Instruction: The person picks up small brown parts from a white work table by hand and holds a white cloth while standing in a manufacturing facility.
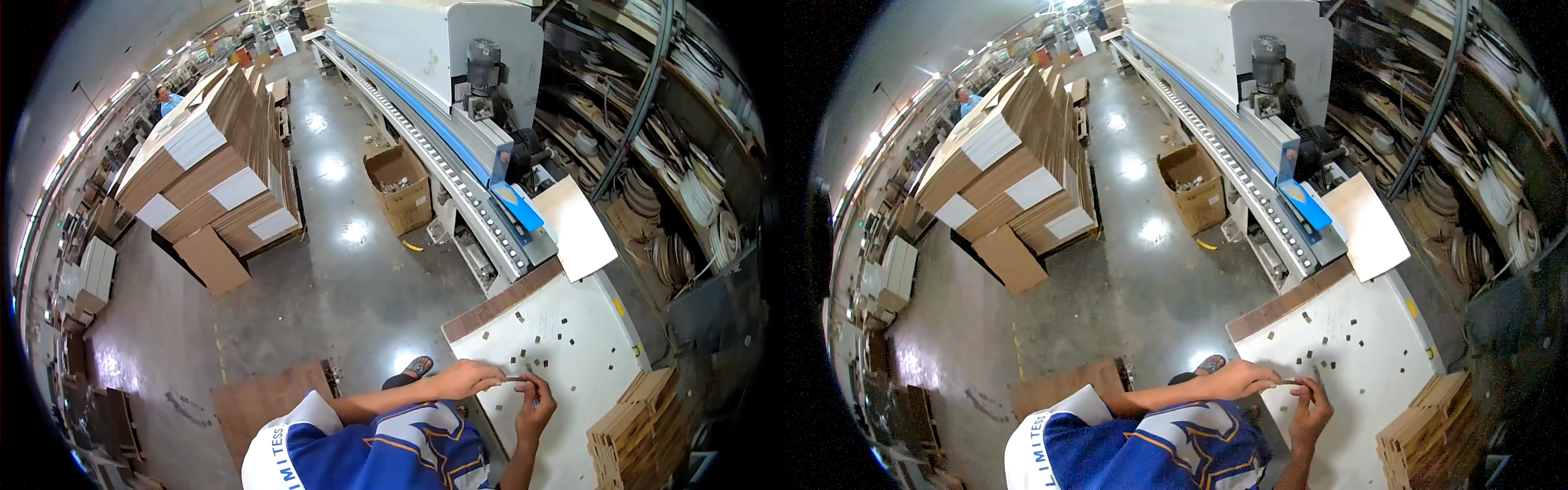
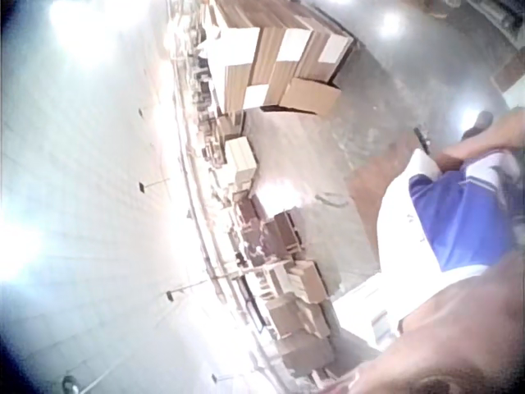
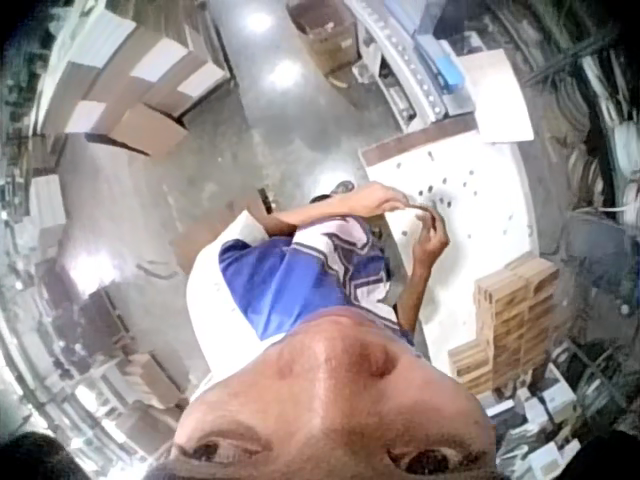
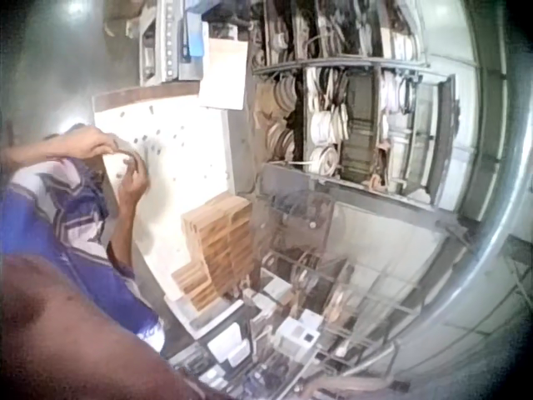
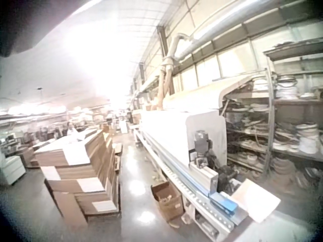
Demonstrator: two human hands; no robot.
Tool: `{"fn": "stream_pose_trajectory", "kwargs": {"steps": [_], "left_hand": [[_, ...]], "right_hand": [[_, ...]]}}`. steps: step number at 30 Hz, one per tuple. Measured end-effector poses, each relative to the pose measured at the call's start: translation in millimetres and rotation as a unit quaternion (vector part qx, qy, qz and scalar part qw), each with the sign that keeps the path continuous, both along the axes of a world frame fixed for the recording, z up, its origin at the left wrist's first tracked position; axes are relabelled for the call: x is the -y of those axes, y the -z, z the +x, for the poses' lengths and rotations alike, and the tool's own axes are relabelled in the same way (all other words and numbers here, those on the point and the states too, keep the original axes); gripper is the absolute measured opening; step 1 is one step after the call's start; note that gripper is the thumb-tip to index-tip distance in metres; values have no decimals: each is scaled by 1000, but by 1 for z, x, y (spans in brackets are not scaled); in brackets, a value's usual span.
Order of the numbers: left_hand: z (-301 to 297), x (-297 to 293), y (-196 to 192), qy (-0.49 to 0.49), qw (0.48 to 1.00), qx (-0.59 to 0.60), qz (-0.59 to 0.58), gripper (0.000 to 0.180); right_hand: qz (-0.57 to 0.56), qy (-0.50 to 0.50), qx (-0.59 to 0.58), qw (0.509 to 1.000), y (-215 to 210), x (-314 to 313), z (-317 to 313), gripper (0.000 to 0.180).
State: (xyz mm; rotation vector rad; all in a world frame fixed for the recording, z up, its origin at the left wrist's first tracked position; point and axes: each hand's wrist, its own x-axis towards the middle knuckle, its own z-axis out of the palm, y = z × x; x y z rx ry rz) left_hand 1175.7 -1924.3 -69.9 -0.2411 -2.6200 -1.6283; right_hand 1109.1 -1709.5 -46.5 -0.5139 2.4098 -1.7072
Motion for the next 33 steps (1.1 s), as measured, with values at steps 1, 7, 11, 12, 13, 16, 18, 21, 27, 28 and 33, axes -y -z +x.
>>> {"fn": "stream_pose_trajectory", "kwargs": {"steps": [1, 7, 11, 12, 13, 16, 18, 21, 27, 28, 33], "left_hand": [[1, 0, 0, -7, 1000, 13, -3, 24], [-2, -4, -3, 23, 998, -39, 32, 25], [-20, -2, -8, 51, 994, -93, 19, 25], [-25, -1, -11, 53, 992, -114, 15, 24], [-30, 0, -13, 59, 991, -121, -2, 23], [-39, 2, -20, 81, 986, -139, -38, 22], [-41, 3, -21, 103, 983, -145, -38, 23], [-39, 0, -14, 127, 979, -153, -37, 26], [-29, -13, 20, 130, 984, -92, -77, 25], [-30, -17, 25, 122, 986, -84, -82, 24], [-34, -27, 35, 113, 991, -55, -54, 21]], "right_hand": [[-2, 9, 0, 1000, 1, 1, 0, 23], [-44, 76, 1, 996, -1, 5, -1, 20], [-46, 89, -5, 995, -13, 1, -5, 22], [-47, 94, 2, 994, -16, -1, -7, 25], [-62, 91, 11, 994, -19, -2, -8, 27], [-113, 102, 26, 988, -24, -2, -12, 28], [-98, 119, 38, 987, -24, -1, -13, 29], [-102, 146, 52, 983, -20, 1, -10, 31], [-115, 172, 84, 975, 0, 1, 2, 29], [-127, 172, 95, 972, 3, 1, 3, 28], [-167, 229, 163, 945, 3, 2, 7, 24]]}}
